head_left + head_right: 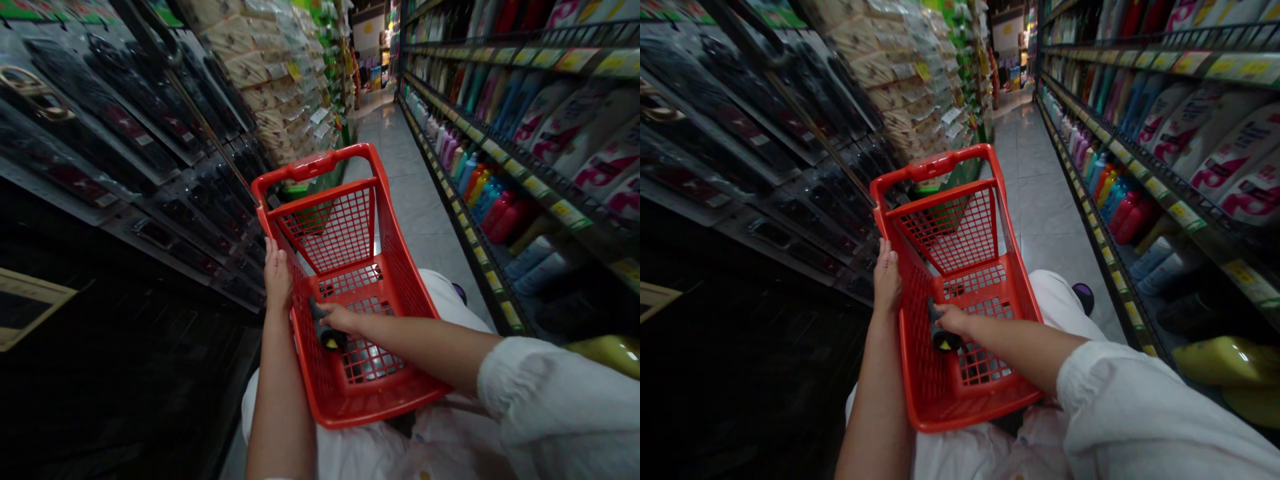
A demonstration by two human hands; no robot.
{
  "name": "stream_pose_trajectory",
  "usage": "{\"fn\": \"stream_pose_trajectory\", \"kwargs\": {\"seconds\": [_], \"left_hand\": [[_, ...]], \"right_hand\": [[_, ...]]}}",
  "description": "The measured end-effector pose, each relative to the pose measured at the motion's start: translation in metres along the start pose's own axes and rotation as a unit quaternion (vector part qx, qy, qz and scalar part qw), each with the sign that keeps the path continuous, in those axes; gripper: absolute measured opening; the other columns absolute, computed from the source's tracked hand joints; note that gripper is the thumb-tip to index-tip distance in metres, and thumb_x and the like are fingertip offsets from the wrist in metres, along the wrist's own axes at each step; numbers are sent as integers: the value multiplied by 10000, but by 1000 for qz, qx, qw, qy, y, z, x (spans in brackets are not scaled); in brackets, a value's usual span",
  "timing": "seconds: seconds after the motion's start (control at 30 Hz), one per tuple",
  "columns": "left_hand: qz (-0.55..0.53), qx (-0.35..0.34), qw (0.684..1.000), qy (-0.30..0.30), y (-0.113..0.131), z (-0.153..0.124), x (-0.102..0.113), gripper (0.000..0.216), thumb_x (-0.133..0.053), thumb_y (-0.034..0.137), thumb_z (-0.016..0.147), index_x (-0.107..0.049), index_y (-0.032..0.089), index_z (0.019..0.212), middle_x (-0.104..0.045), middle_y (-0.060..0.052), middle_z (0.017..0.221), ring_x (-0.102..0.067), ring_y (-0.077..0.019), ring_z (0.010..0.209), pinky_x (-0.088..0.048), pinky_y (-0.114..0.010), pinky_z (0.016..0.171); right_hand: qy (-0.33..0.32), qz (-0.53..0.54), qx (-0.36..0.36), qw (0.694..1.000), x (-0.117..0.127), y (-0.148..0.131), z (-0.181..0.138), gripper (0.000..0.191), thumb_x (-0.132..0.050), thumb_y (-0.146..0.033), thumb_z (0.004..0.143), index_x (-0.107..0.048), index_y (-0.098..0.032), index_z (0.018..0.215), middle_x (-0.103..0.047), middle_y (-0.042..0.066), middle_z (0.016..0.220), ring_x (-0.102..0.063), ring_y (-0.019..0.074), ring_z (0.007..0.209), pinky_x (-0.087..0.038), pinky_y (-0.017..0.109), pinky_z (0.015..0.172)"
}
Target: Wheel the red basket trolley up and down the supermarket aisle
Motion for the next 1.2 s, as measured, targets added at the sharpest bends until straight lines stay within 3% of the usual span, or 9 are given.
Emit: {"fn": "stream_pose_trajectory", "kwargs": {"seconds": [0.33, 0.47, 0.53, 0.63, 0.73, 0.83, 0.93, 1.03, 1.2], "left_hand": [[11, -14, 1000, -5, 0, -3, -1, 592, -465, 527, 980, -509, 193, 1467, -251, -98, 1657, -204, -225, 1541, -134, -369, 1264], [-3, -12, 1000, 4, -1, -3, -1, 566, -486, 517, 975, -531, 212, 1450, -279, -84, 1652, -215, -217, 1538, -132, -363, 1264], [-10, -9, 1000, 2, -1, -3, -1, 559, -497, 515, 971, -543, 217, 1441, -289, -80, 1649, -219, -219, 1537, -138, -359, 1263], [-12, -6, 1000, 1, 0, -4, -2, 567, -484, 515, 977, -538, 200, 1444, -280, -93, 1651, -212, -223, 1538, -144, -360, 1262], [-15, -4, 1000, 4, -1, -3, -1, 565, -473, 515, 982, -532, 200, 1448, -266, -92, 1654, -196, -221, 1540, -131, -362, 1263], [-13, -1, 1000, 3, -1, -3, 0, 561, -479, 510, 982, -525, 209, 1454, -260, -84, 1657, -194, -220, 1540, -122, -361, 1265], [-9, 0, 1000, 2, -1, -4, 0, 567, -469, 509, 985, -526, 196, 1454, -264, -90, 1654, -196, -226, 1539, -129, -367, 1265], [-11, 3, 1000, 4, 1, -4, -1, 579, -462, 522, 983, -527, 190, 1453, -266, -95, 1653, -209, -230, 1537, -146, -368, 1263], [-24, 11, 1000, 3, -1, -3, 0, 643, -466, 558, 969, -494, 162, 1475, -264, -114, 1651, -215, -229, 1536, -161, -367, 1260]], "right_hand": [[-29, 8, -112, 993, -21, 37, -63, 240, -511, -33, 600, -605, -192, 754, -524, -71, 519, -496, 114, 469, -381, 215, 507], [-69, 24, -82, 994, -17, 24, -84, 366, -536, -38, 583, -720, -175, 868, -603, -49, 595, -537, 115, 525, -401, 215, 539], [-45, 38, -52, 997, -11, 12, -82, 471, -554, -56, 611, -746, -182, 1022, -657, -34, 679, -565, 123, 581, -438, 228, 593], [15, 60, 30, 998, -9, -7, -73, 624, -600, -114, 684, -664, -218, 1296, -716, 8, 969, -633, 152, 772, -511, 287, 762], [24, 8, 135, 991, -17, -12, -76, 736, -651, -90, 641, -629, -242, 1360, -654, 31, 1203, -617, 187, 1053, -481, 328, 974], [-15, -72, 152, 986, -21, 3, -91, 702, -583, 1, 565, -740, -255, 1200, -678, -4, 1096, -610, 184, 1057, -464, 304, 992], [-43, -78, 38, 995, -10, 20, -96, 649, -533, 10, 570, -772, -243, 1118, -700, -23, 867, -633, 155, 785, -518, 280, 797], [14, -18, 28, 999, 2, -6, -82, 681, -507, -5, 624, -710, -211, 1241, -716, -4, 894, -626, 141, 713, -523, 276, 744], [60, -11, 162, 985, -17, -56, -61, 780, -540, -8, 647, -591, -198, 1402, -623, 61, 1299, -613, 186, 1114, -473, 327, 1019]]}}
Point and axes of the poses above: each hand's wrist, its own z-axis towards the middle knuckle, its own x-axis out of the back of the hand, y = z × x, the point moved 8 cm from there along z, towards the middle knuckle
